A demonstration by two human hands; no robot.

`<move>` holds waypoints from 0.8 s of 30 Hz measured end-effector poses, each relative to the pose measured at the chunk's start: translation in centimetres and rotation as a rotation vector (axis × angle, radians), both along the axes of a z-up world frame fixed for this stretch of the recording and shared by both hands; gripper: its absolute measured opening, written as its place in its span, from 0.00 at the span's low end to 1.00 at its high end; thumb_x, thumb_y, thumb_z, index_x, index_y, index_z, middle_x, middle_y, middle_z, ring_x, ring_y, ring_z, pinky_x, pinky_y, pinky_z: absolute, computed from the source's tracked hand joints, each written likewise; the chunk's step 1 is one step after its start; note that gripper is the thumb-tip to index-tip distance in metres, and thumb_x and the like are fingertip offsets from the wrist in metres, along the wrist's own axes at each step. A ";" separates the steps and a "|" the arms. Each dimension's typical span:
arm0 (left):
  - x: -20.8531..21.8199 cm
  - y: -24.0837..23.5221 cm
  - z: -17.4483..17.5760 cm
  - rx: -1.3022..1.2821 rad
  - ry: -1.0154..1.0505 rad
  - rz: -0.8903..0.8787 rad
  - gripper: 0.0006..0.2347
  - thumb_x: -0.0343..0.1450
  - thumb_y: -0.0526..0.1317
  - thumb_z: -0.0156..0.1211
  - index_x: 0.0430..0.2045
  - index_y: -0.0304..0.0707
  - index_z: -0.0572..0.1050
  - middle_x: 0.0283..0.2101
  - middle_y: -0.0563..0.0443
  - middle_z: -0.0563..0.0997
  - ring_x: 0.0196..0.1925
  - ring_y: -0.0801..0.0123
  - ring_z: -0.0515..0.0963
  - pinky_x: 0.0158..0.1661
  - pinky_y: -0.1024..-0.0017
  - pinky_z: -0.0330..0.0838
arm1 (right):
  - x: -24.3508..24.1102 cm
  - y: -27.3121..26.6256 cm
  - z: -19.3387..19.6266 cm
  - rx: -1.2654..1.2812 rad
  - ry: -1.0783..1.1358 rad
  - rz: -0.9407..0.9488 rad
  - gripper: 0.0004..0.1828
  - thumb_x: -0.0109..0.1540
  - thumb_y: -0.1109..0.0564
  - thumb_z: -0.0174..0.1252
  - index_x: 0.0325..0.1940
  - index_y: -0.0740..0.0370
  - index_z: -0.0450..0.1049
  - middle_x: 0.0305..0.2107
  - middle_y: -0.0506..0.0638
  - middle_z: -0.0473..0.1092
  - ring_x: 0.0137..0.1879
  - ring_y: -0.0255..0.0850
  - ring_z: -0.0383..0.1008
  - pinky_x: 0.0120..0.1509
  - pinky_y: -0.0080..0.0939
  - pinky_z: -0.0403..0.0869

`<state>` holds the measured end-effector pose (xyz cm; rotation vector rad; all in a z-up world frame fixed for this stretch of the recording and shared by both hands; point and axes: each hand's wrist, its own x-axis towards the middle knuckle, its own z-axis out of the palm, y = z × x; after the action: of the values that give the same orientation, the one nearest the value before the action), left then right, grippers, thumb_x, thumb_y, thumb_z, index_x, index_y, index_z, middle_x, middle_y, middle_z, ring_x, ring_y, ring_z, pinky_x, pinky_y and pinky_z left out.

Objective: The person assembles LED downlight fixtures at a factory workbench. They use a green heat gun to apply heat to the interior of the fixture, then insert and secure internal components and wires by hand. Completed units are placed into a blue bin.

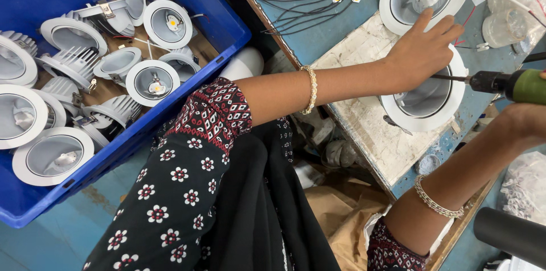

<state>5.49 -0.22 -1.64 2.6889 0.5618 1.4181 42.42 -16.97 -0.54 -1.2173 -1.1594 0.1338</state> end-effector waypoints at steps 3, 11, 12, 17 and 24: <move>0.0 -0.1 0.0 -0.009 0.007 0.006 0.03 0.60 0.35 0.62 0.20 0.40 0.82 0.53 0.45 0.73 0.62 0.54 0.65 0.63 0.42 0.57 | 0.2 0.0 0.0 -0.007 -0.003 -0.002 0.16 0.67 0.51 0.43 0.31 0.65 0.61 0.30 0.55 0.61 0.37 0.45 0.61 0.43 0.37 0.62; 0.0 -0.1 0.1 -0.017 0.017 -0.001 0.03 0.61 0.35 0.62 0.20 0.40 0.82 0.52 0.46 0.73 0.62 0.54 0.65 0.63 0.42 0.57 | 0.1 0.1 0.1 -0.026 -0.005 0.004 0.16 0.68 0.52 0.43 0.32 0.65 0.61 0.30 0.55 0.61 0.37 0.45 0.61 0.43 0.37 0.62; 0.0 -0.1 0.1 -0.021 0.018 -0.008 0.03 0.61 0.35 0.62 0.20 0.40 0.82 0.52 0.46 0.73 0.62 0.54 0.65 0.63 0.42 0.57 | 0.1 0.2 0.1 -0.029 -0.006 0.003 0.16 0.68 0.52 0.42 0.32 0.65 0.61 0.30 0.55 0.61 0.37 0.45 0.61 0.43 0.37 0.62; 0.3 0.0 -0.2 -0.017 -0.017 -0.007 0.03 0.60 0.35 0.62 0.19 0.40 0.82 0.53 0.45 0.73 0.61 0.54 0.66 0.61 0.43 0.58 | -0.4 0.3 0.1 -0.034 -0.007 0.004 0.16 0.68 0.52 0.42 0.32 0.66 0.61 0.31 0.55 0.61 0.37 0.44 0.61 0.43 0.37 0.62; 1.6 0.7 -0.3 -0.071 0.016 -0.068 0.02 0.60 0.34 0.63 0.18 0.41 0.81 0.54 0.46 0.73 0.60 0.56 0.67 0.55 0.52 0.64 | -1.3 0.9 0.3 -0.053 -0.011 0.011 0.16 0.68 0.53 0.42 0.32 0.66 0.61 0.31 0.55 0.61 0.37 0.44 0.61 0.43 0.37 0.62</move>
<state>7.11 0.44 -1.90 2.6400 0.5061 1.3345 41.14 -16.09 -0.29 -1.2593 -1.1789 0.1670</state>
